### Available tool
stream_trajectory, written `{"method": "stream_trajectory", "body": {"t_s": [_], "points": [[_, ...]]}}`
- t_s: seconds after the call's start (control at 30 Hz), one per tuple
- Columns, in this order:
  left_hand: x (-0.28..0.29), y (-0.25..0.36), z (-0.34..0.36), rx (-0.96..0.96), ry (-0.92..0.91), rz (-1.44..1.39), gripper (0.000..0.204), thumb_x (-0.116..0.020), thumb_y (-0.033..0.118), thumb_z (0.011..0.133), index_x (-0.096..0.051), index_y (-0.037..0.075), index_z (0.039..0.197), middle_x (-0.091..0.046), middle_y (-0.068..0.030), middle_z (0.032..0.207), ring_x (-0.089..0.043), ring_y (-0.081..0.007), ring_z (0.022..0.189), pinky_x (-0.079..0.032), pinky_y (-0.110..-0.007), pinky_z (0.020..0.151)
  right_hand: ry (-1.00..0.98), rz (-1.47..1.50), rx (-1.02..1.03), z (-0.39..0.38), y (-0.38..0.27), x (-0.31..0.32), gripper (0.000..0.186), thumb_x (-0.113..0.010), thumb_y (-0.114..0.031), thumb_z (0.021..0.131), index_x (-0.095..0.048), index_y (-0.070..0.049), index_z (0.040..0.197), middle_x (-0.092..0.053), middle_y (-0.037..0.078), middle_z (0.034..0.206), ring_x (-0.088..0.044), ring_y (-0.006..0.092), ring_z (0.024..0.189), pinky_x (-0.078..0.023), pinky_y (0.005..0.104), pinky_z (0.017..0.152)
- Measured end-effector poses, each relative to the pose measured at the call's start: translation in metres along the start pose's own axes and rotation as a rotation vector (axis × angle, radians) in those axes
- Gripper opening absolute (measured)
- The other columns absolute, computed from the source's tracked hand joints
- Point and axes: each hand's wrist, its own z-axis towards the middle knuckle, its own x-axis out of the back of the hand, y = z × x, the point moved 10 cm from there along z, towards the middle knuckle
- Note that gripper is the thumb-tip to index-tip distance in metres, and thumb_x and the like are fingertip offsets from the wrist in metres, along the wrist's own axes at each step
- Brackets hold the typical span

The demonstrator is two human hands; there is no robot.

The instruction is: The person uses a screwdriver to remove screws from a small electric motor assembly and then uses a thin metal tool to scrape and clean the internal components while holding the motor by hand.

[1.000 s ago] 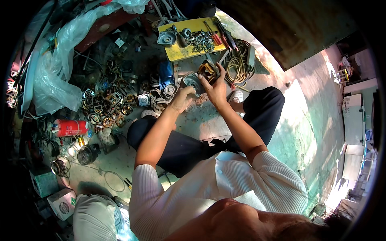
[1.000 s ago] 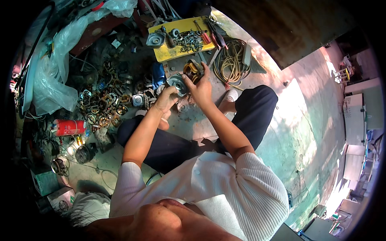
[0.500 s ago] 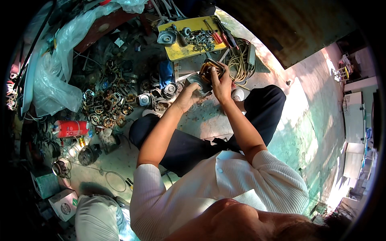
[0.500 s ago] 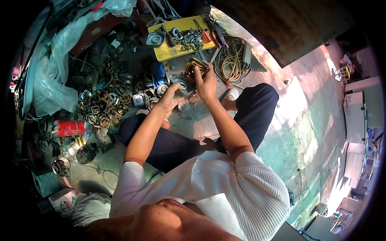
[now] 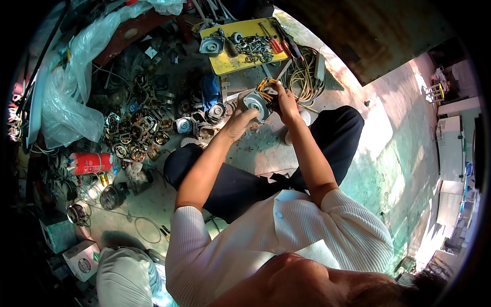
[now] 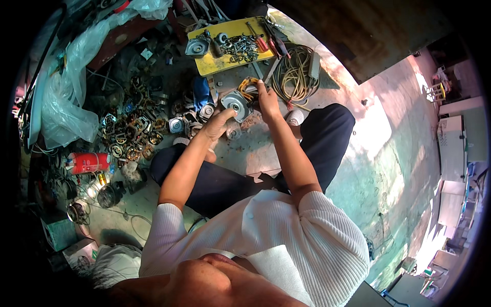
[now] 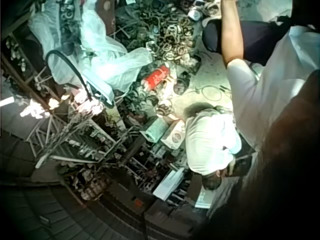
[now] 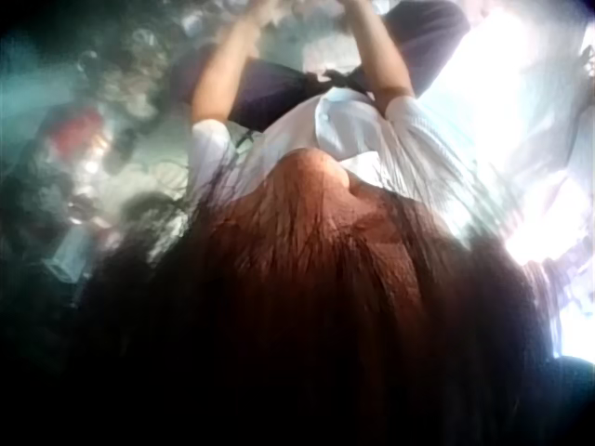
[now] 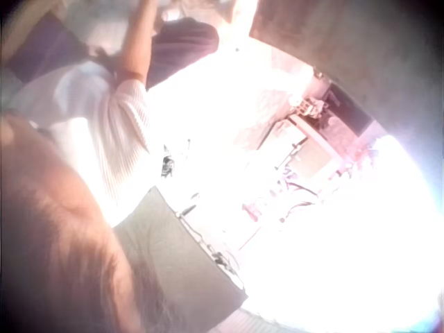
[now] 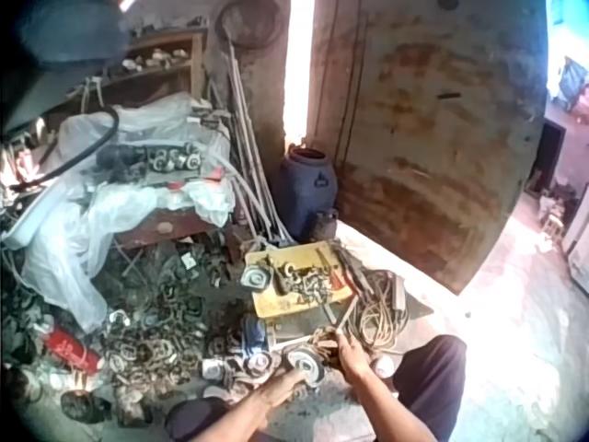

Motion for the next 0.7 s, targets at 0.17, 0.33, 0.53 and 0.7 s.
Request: {"method": "stream_trajectory", "body": {"t_s": [0.17, 0.33, 0.53, 0.7], "points": [[0.004, 0.002, 0.009, -0.135, 0.066, 0.158, 0.073, -0.060, 0.007, 0.078, -0.027, 0.010, 0.143, -0.047, -0.0084, 0.122, -0.050, -0.0157, 0.109, -0.047, -0.031, 0.090, -0.031, 0.171, -0.072, 0.027, 0.028, -0.001, 0.043, -0.045, -0.041, 0.101, -0.063, -0.004, 0.113, -0.067, 0.006, 0.086, -0.060, 0.0133, 0.063, -0.046, 0.0245, 0.053], [-0.001, -0.002, 0.012, -0.107, 0.131, 0.300, 0.072, -0.058, -0.002, 0.077, -0.031, 0.010, 0.142, -0.048, -0.0089, 0.125, -0.051, -0.0160, 0.109, -0.044, -0.029, 0.094, -0.088, 0.509, -0.175, 0.078, 0.093, -0.008, 0.036, -0.051, -0.037, 0.099, -0.064, -0.005, 0.108, -0.069, 0.007, 0.094, -0.066, 0.0181, 0.076, -0.055, 0.0302, 0.064], [0.014, -0.005, 0.011, -0.259, 0.192, 0.804, 0.075, -0.064, 0.001, 0.074, -0.030, 0.006, 0.140, -0.050, -0.0149, 0.125, -0.050, -0.0221, 0.116, -0.042, -0.033, 0.099, 0.030, 0.234, -0.231, 0.075, 0.121, -0.004, 0.036, -0.055, -0.037, 0.096, -0.067, -0.004, 0.098, -0.068, 0.009, 0.090, -0.066, 0.0221, 0.076, -0.054, 0.0313, 0.068], [0.028, -0.026, 0.013, -0.216, 0.236, 0.767, 0.074, -0.063, 0.001, 0.073, -0.032, 0.006, 0.140, -0.050, -0.0159, 0.127, -0.049, -0.0241, 0.119, -0.039, -0.034, 0.103, 0.288, -0.120, -0.127, 0.080, 0.121, 0.019, 0.069, -0.061, -0.051, 0.087, -0.062, 0.016, 0.104, -0.068, 0.024, 0.096, -0.067, 0.0328, 0.085, -0.051, 0.0413, 0.075]]}}
